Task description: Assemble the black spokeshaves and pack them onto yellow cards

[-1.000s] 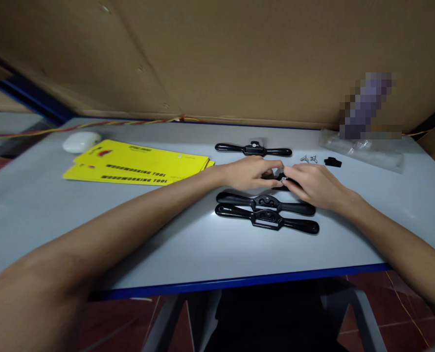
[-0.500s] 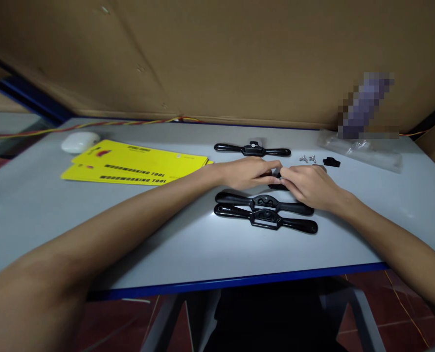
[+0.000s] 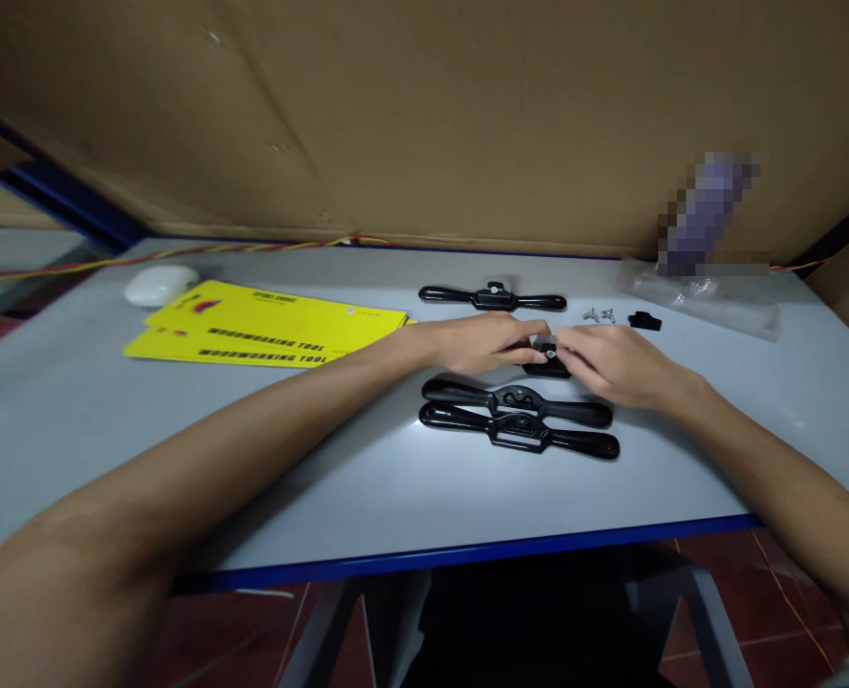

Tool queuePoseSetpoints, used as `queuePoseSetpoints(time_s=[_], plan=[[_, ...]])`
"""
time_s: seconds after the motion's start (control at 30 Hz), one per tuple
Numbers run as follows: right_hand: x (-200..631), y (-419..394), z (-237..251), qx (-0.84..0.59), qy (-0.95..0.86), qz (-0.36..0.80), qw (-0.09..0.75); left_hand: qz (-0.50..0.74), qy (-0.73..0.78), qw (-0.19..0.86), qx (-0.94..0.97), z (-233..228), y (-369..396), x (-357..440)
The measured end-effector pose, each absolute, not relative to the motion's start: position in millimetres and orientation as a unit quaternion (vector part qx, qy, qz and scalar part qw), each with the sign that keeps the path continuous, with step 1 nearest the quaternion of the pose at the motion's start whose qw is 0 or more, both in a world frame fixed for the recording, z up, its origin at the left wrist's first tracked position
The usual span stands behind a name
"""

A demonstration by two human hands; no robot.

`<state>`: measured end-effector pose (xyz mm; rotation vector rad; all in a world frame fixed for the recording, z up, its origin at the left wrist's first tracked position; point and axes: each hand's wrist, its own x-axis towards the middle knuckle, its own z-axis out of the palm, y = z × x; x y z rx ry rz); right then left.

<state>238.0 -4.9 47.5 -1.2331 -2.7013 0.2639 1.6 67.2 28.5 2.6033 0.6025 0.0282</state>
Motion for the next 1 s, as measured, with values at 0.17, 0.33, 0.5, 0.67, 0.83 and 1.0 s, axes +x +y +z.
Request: queuePoseSetpoints(time_s=[0.17, 0.33, 0.5, 0.67, 0.83, 1.0], plan=[[271, 12, 63, -0.494, -0.848, 0.059, 0.184, 0.002, 0.231, 0.216, 0.949, 33, 61, 4], [301, 26, 69, -0.576, -0.801, -0.009, 0.162, -0.010, 0.247, 0.152, 0.957, 35, 63, 1], [311, 26, 72, -0.602, -0.789, 0.051, 0.111, 0.013, 0.255, 0.013, 0.967, 45, 79, -17], [316, 27, 72, -0.570, -0.814, 0.108, 0.024, 0.075, 0.275, -0.102, 0.953, 53, 83, -24], [321, 34, 64, -0.558, -0.821, 0.123, -0.008, 0.080, 0.277, -0.108, 0.951, 43, 72, -11], [320, 37, 60, -0.568, -0.812, 0.135, -0.011, 0.025, 0.311, -0.118, 0.943, 32, 71, -6]])
